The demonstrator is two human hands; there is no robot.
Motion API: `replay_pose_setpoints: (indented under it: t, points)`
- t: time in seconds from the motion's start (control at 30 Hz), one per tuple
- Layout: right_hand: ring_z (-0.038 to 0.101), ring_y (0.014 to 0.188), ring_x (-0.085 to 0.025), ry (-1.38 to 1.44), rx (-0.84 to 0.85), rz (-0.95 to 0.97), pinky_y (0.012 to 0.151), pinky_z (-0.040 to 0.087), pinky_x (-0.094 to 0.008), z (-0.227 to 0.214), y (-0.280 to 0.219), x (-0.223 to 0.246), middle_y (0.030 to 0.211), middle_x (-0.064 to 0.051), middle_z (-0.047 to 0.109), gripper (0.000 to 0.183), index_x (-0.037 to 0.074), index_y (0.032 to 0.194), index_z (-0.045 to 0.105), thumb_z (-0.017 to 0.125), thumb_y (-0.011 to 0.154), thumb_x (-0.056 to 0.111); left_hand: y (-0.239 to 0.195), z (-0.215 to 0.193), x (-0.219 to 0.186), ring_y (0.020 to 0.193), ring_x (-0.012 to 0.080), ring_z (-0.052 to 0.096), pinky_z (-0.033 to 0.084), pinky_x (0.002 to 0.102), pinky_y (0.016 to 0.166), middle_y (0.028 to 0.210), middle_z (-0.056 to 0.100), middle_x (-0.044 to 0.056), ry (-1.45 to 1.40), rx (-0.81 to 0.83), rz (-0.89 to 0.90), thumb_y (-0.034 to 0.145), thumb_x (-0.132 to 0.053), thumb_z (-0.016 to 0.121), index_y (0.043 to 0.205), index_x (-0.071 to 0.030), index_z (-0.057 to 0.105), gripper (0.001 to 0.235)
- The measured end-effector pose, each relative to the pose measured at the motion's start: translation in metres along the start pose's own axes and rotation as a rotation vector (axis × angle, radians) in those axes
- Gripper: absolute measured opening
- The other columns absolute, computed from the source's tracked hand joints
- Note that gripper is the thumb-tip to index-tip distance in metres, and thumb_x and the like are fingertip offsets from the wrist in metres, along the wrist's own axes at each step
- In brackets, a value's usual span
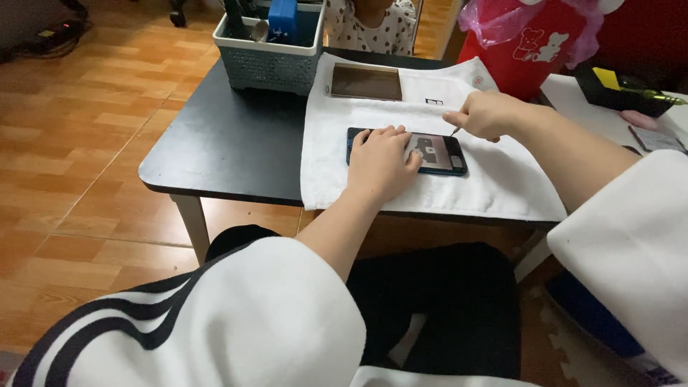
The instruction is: Assembling or repairing a smartphone by manipulating internal components with a precision tool.
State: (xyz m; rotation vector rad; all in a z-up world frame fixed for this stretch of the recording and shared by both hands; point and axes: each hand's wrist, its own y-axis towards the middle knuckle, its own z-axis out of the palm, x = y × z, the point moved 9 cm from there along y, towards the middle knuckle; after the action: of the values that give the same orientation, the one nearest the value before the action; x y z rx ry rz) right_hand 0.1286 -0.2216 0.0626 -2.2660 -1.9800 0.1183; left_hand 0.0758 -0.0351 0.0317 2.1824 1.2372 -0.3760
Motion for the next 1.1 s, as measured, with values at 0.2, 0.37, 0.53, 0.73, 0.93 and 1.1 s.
replay_pose_setpoints:
  t: [0.2,0.37,0.53,0.73,0.93,1.1]
  points:
    - [0.067,0.117,-0.043,-0.090,0.040,-0.074,0.086,0.051,-0.051,-0.002,0.006,0.008,0.119,-0.029,0.074,0.065,0.002,0.133,0.072,0.038,0.110,0.053,-0.001,-0.002,-0.002,0.141,0.0285,0.052,0.021,0.054,0.124,0.140,0.066,0.016,-0.019,-0.001,0.000,0.094,-0.026,0.058,0.135,-0.005,0.066,0.047]
    - [0.070,0.103,-0.040,-0.085,0.137,-0.112,0.084,0.056,-0.050,-0.002,0.004,0.007,0.115,-0.029,0.072,0.050,0.005,0.132,0.059,0.046,0.105,0.045,0.000,0.001,0.000,0.141,0.0288,0.052,0.020,0.055,0.124,0.140,0.066,0.016,-0.015,0.005,-0.002,0.094,-0.026,0.059,0.136,-0.005,0.066,0.047]
    - [0.075,0.092,-0.039,-0.114,0.124,-0.216,0.075,0.059,-0.047,0.007,0.009,0.013,0.104,-0.024,0.077,0.031,0.003,0.118,0.064,0.050,0.107,0.028,-0.001,0.001,-0.001,0.142,0.0280,0.051,0.020,0.055,0.124,0.140,0.066,0.015,-0.015,0.011,-0.006,0.094,-0.026,0.057,0.136,-0.005,0.066,0.047]
    - [0.074,0.080,-0.032,-0.239,0.053,-0.200,0.069,0.058,-0.041,0.001,0.010,0.017,0.102,-0.017,0.079,0.027,0.009,0.113,0.068,0.054,0.107,0.032,-0.002,-0.003,-0.002,0.140,0.0299,0.053,0.022,0.056,0.123,0.139,0.066,0.017,-0.018,-0.006,0.002,0.094,-0.025,0.060,0.135,-0.005,0.066,0.046]
    - [0.071,0.054,-0.023,-0.213,0.010,-0.196,0.054,0.052,-0.036,0.000,0.014,0.017,0.091,-0.010,0.078,0.024,0.012,0.107,0.071,0.057,0.105,0.031,0.000,-0.001,-0.001,0.140,0.0301,0.053,0.022,0.056,0.123,0.139,0.066,0.017,-0.023,-0.004,0.000,0.094,-0.026,0.059,0.134,-0.004,0.067,0.046]
    - [0.068,0.047,-0.022,-0.177,-0.021,-0.190,0.048,0.047,-0.034,0.003,0.017,0.017,0.075,-0.010,0.074,0.026,0.010,0.100,0.074,0.059,0.104,0.031,0.001,0.005,0.001,0.141,0.0300,0.052,0.021,0.056,0.124,0.140,0.066,0.018,-0.026,-0.002,-0.002,0.095,-0.025,0.060,0.135,-0.004,0.066,0.046]
